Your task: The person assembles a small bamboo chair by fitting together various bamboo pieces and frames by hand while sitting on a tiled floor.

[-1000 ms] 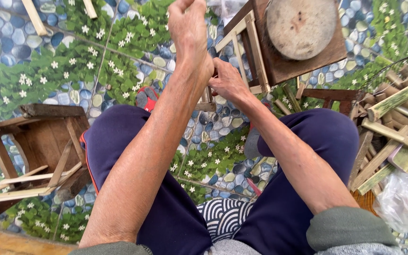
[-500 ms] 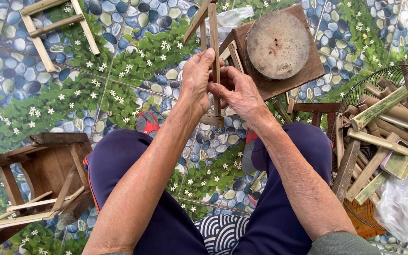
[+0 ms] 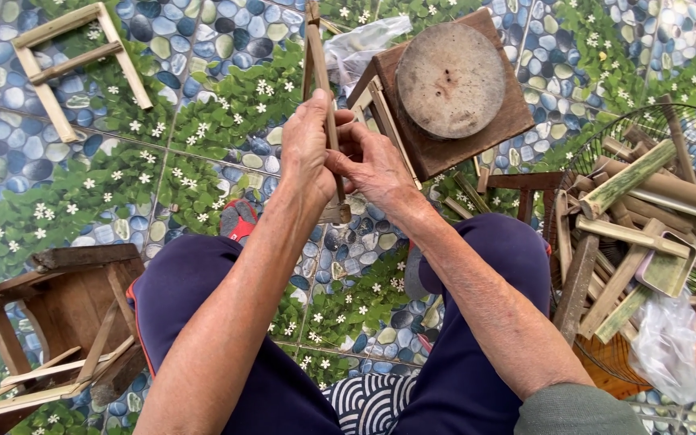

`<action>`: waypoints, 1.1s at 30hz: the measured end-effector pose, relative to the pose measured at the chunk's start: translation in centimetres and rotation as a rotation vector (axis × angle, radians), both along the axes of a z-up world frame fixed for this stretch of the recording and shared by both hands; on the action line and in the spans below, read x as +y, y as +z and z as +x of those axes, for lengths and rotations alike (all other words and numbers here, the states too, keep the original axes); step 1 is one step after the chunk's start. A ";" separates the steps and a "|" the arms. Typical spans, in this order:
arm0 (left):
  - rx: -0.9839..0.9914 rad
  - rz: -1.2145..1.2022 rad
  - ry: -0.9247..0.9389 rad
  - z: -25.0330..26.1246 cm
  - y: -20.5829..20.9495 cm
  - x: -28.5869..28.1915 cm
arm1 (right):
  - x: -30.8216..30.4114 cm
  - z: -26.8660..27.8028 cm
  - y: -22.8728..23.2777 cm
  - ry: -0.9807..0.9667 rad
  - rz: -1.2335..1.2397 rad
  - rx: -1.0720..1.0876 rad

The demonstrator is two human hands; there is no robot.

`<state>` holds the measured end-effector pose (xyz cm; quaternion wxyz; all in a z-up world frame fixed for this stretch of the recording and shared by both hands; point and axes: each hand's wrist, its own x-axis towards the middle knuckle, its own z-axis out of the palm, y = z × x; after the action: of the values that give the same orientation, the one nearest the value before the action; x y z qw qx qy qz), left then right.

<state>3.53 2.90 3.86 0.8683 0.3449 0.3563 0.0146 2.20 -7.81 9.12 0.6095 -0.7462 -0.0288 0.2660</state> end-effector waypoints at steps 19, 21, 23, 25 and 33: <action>0.041 0.038 0.060 1.2 -4.4 -0.1 | 0.8 0.4 -0.4 0.071 -0.133 -0.023; 0.040 0.056 0.078 1.1 -3.6 -0.1 | 1.0 0.3 -0.2 0.055 -0.111 -0.024; 0.049 0.065 0.072 1.2 -3.6 -0.3 | 1.0 0.5 -0.7 0.054 -0.117 -0.026; 0.058 0.076 0.068 1.4 -3.8 -0.2 | 1.0 0.6 -0.9 0.056 -0.122 -0.027; 0.071 0.090 0.051 1.8 -4.2 -0.5 | 0.4 0.9 -1.2 0.063 -0.172 -0.031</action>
<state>5.29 2.35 -0.31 0.8381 0.3749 0.3943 0.0405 3.07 -7.40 7.89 0.5340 -0.7985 -0.0387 0.2752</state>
